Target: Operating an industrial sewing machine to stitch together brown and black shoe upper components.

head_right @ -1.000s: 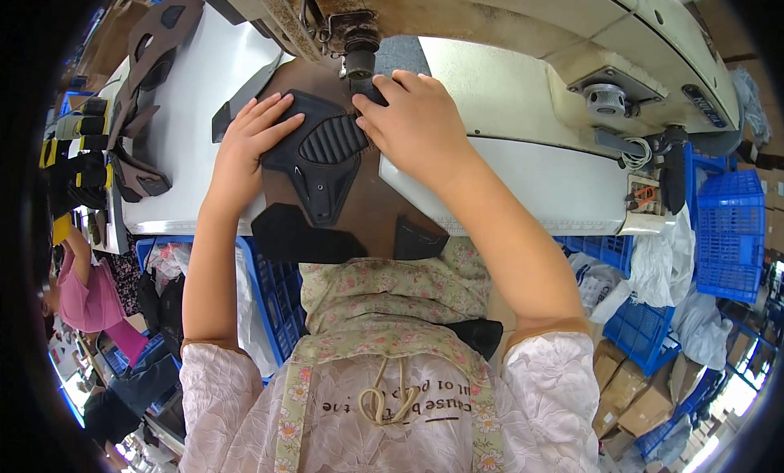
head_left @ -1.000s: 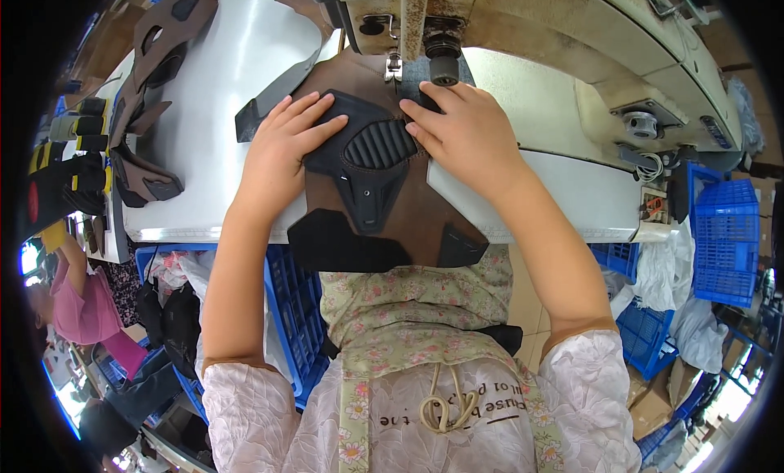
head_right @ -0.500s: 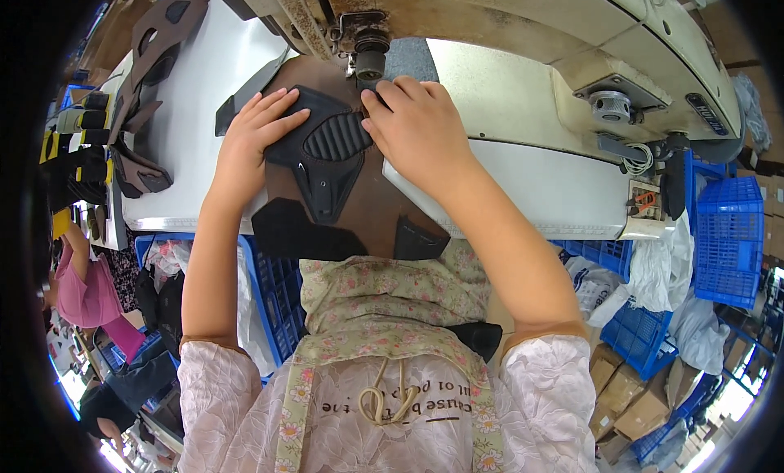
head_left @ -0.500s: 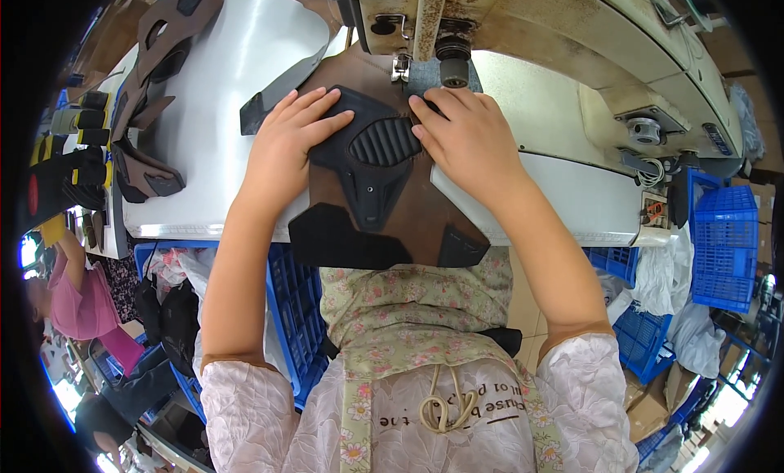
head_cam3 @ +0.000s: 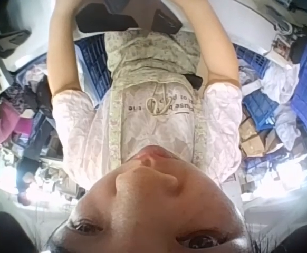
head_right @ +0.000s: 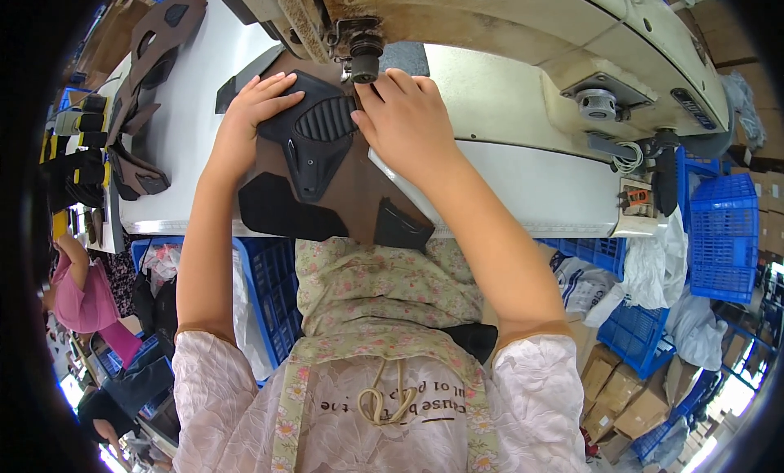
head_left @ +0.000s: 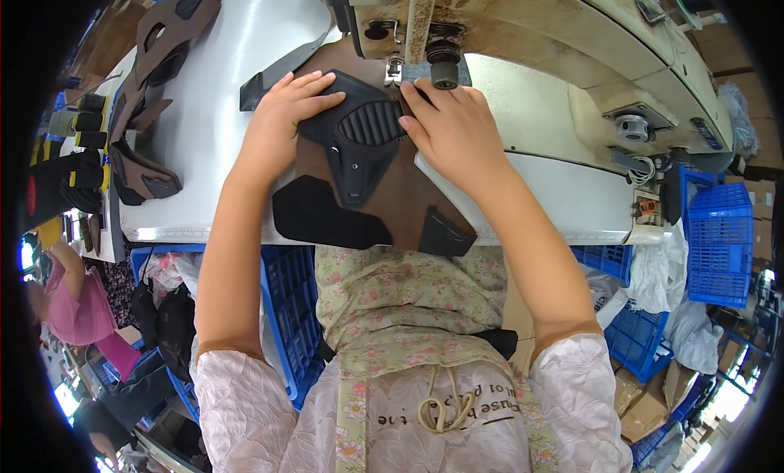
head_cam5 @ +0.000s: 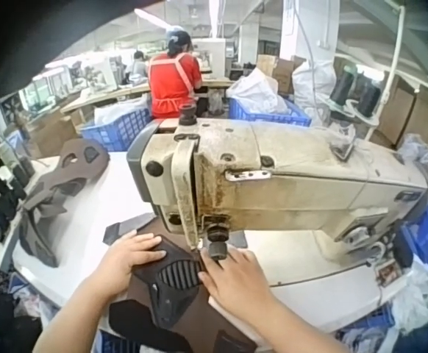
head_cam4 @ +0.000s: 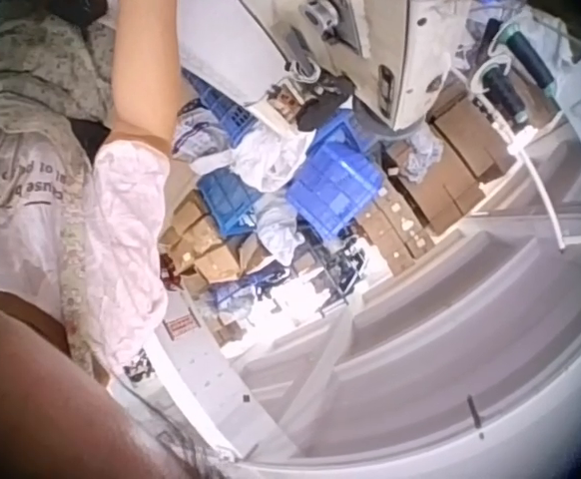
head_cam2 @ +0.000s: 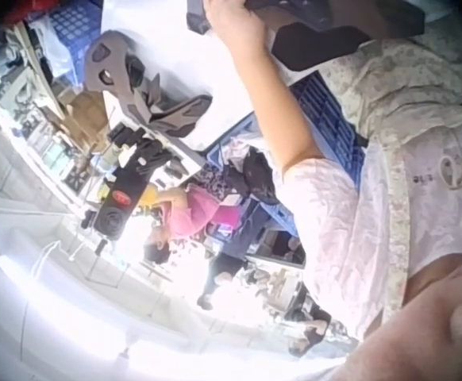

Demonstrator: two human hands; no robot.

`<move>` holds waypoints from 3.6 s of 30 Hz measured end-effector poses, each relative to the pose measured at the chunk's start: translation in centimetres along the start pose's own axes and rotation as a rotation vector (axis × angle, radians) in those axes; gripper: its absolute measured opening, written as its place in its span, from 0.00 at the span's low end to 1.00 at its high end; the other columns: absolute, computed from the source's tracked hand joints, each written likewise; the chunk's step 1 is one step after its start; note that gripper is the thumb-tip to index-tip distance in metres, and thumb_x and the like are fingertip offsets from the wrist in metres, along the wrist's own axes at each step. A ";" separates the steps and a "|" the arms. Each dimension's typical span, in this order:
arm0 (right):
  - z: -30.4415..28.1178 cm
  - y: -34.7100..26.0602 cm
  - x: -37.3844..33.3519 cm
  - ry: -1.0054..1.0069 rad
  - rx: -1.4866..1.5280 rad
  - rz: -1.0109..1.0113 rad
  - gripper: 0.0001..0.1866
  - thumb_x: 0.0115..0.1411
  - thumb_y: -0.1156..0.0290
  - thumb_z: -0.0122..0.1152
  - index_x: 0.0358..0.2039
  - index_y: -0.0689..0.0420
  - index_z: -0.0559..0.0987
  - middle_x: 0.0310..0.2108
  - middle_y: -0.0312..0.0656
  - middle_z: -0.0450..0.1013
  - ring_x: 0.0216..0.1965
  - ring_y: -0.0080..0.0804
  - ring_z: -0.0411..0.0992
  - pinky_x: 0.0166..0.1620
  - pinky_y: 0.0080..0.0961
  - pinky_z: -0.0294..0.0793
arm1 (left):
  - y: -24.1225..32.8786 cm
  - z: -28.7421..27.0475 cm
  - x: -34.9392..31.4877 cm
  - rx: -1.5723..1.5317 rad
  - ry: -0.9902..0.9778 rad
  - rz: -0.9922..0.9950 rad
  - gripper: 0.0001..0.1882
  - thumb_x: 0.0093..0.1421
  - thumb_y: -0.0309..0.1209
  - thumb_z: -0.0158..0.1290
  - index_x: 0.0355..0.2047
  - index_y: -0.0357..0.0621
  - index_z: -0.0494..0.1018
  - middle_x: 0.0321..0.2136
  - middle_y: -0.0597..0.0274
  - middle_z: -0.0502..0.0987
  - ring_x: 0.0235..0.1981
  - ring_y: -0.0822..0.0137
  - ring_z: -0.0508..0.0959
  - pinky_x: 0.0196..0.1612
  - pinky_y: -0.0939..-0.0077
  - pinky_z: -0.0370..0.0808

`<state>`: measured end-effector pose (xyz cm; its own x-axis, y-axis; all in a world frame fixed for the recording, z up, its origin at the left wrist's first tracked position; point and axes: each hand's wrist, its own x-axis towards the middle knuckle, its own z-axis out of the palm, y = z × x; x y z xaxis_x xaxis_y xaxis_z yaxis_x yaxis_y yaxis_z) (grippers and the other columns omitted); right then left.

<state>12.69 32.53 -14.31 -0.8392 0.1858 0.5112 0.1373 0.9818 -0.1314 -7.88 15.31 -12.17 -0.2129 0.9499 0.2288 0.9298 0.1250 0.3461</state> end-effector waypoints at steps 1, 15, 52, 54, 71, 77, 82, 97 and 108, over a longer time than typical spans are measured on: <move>0.1 0.0 0.1 0.008 0.001 0.004 0.19 0.56 0.62 0.65 0.45 0.57 0.79 0.43 0.35 0.73 0.50 0.32 0.69 0.49 0.33 0.66 | -0.1 0.0 0.0 -0.002 -0.003 -0.005 0.26 0.53 0.24 0.41 0.51 0.46 0.79 0.59 0.56 0.73 0.64 0.55 0.67 0.71 0.57 0.52; -0.3 0.5 -0.4 -0.001 0.218 0.032 0.22 0.54 0.60 0.66 0.46 0.59 0.80 0.45 0.41 0.74 0.47 0.40 0.70 0.49 0.41 0.68 | -4.5 -2.1 2.3 -0.137 -0.031 -0.067 0.21 0.54 0.11 0.46 0.43 0.42 0.82 0.54 0.57 0.77 0.62 0.56 0.70 0.68 0.66 0.57; 0.0 4.4 0.0 -0.081 0.293 0.143 0.18 0.53 0.76 0.59 0.41 0.43 0.87 0.50 0.36 0.76 0.55 0.37 0.69 0.57 0.37 0.67 | 10.9 5.6 1.3 0.199 0.162 -0.162 0.24 0.46 0.25 0.55 0.47 0.49 0.80 0.54 0.35 0.73 0.55 0.41 0.74 0.53 0.56 0.75; 0.1 4.4 0.0 -0.086 0.276 0.137 0.17 0.53 0.76 0.60 0.41 0.43 0.87 0.50 0.36 0.75 0.56 0.37 0.68 0.57 0.37 0.67 | 10.8 5.7 1.2 0.174 0.176 -0.175 0.24 0.45 0.24 0.55 0.46 0.49 0.80 0.54 0.35 0.73 0.56 0.41 0.74 0.54 0.56 0.75; 0.2 4.0 -1.1 -0.029 0.128 0.023 0.22 0.53 0.78 0.57 0.47 0.43 0.84 0.53 0.38 0.73 0.57 0.40 0.67 0.54 0.38 0.67 | 11.2 6.6 1.1 0.109 0.228 -0.209 0.23 0.46 0.21 0.54 0.44 0.47 0.81 0.56 0.34 0.70 0.59 0.40 0.70 0.59 0.57 0.70; 0.1 4.0 -1.0 -0.072 0.133 0.035 0.22 0.53 0.76 0.59 0.48 0.43 0.83 0.54 0.39 0.72 0.58 0.41 0.66 0.56 0.38 0.66 | 10.8 6.8 1.3 0.087 0.243 -0.208 0.22 0.47 0.20 0.53 0.44 0.48 0.81 0.56 0.35 0.71 0.59 0.42 0.70 0.60 0.57 0.69; 0.2 4.0 -0.9 -0.086 0.129 0.027 0.24 0.52 0.77 0.60 0.50 0.43 0.82 0.55 0.39 0.72 0.58 0.41 0.66 0.56 0.39 0.66 | 10.3 6.8 1.4 0.060 0.253 -0.211 0.21 0.49 0.20 0.52 0.44 0.48 0.82 0.56 0.36 0.71 0.59 0.42 0.70 0.60 0.57 0.69; 1.1 4.3 -0.1 -0.058 0.099 0.060 0.23 0.52 0.78 0.59 0.49 0.46 0.82 0.56 0.41 0.72 0.59 0.43 0.66 0.58 0.40 0.65 | 8.6 6.9 3.0 0.003 0.269 -0.228 0.19 0.51 0.21 0.51 0.41 0.50 0.83 0.57 0.41 0.72 0.60 0.45 0.70 0.60 0.59 0.69; 1.7 4.5 0.4 -0.044 0.189 0.112 0.22 0.52 0.79 0.57 0.47 0.46 0.83 0.54 0.43 0.73 0.58 0.46 0.67 0.59 0.42 0.66 | 8.1 7.0 3.5 -0.015 0.258 -0.246 0.18 0.52 0.21 0.51 0.41 0.51 0.83 0.57 0.43 0.71 0.61 0.47 0.69 0.60 0.61 0.69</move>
<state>12.05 36.92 -16.17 -0.8468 0.2873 0.4477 0.1331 0.9292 -0.3447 1.00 21.60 -14.91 -0.5001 0.7884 0.3582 0.8373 0.3346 0.4325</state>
